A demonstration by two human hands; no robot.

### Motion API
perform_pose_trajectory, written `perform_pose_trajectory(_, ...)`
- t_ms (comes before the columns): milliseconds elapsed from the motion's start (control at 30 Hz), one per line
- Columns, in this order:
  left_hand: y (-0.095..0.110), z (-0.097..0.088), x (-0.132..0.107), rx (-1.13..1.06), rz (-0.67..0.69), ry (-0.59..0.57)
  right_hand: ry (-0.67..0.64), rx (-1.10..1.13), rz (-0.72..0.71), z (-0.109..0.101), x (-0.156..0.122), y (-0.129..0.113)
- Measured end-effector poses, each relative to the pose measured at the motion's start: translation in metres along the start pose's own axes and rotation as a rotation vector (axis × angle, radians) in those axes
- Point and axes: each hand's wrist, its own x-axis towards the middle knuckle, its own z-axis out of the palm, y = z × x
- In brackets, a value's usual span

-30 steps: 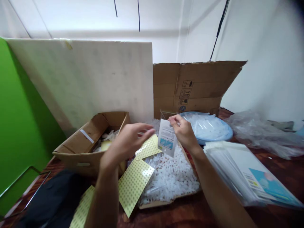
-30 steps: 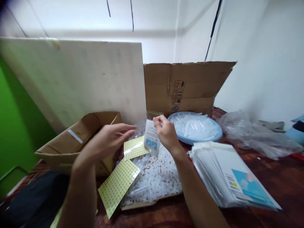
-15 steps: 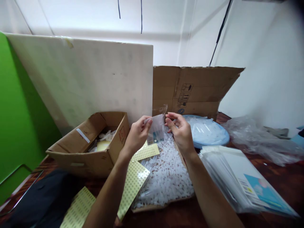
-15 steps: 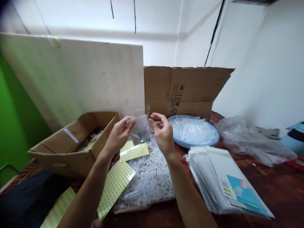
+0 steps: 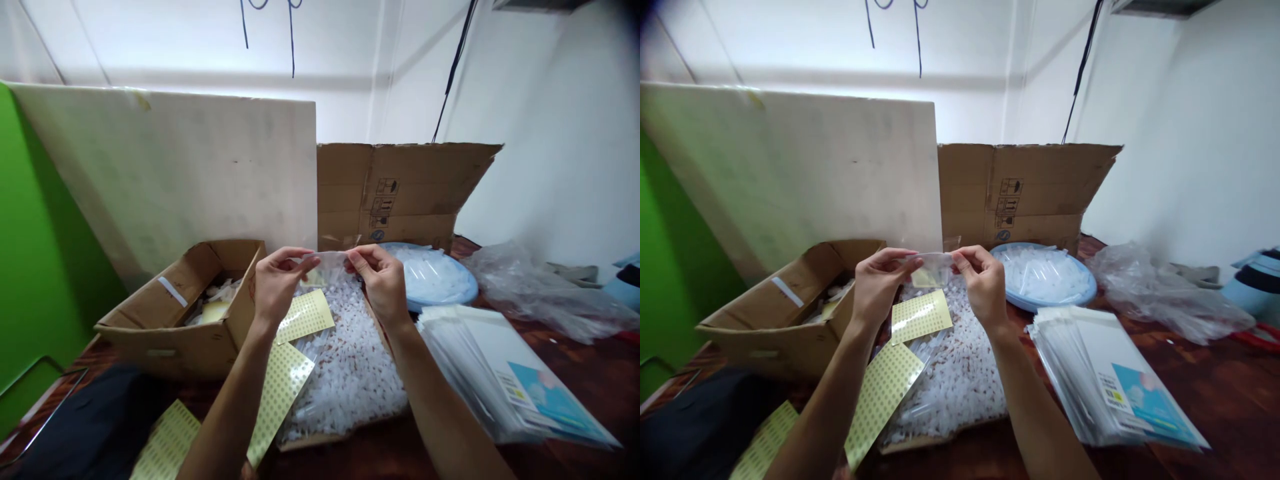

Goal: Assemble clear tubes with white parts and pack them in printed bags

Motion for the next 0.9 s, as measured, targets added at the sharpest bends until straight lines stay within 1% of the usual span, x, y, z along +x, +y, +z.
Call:
perform_pose_trajectory(67,0.001,-0.001,0.001,-0.076,0.031,-0.02,-0.006,0.05,-0.002,0.001,-0.001,-0.001)
perform_pose_trajectory(133,0.002,-0.002,0.002,-0.1,0.091,-0.024,-0.037,0.117,0.003,0.001,-0.001,-0.004)
perform_pose_trajectory(200,0.004,-0.004,0.003,-0.096,0.142,-0.004,-0.064,0.166,-0.016,0.001,-0.003,-0.007)
perform_pose_trajectory(300,0.005,-0.006,0.003,-0.1,0.176,0.045,-0.059,0.174,-0.078,0.003,-0.005,-0.009)
perform_pose_trajectory(400,0.005,-0.003,0.001,-0.139,0.145,0.077,-0.054,0.189,-0.108,0.006,-0.006,-0.009)
perform_pose_trajectory(600,0.005,0.007,-0.005,-0.351,0.023,0.179,-0.06,0.263,-0.076,0.01,-0.006,-0.004)
perform_pose_trajectory(767,0.008,0.013,-0.005,-0.39,0.016,0.18,-0.078,0.246,0.015,0.009,-0.005,0.001)
perform_pose_trajectory(900,0.011,0.016,-0.007,-0.406,0.014,0.178,-0.065,0.259,0.005,0.007,-0.006,0.004)
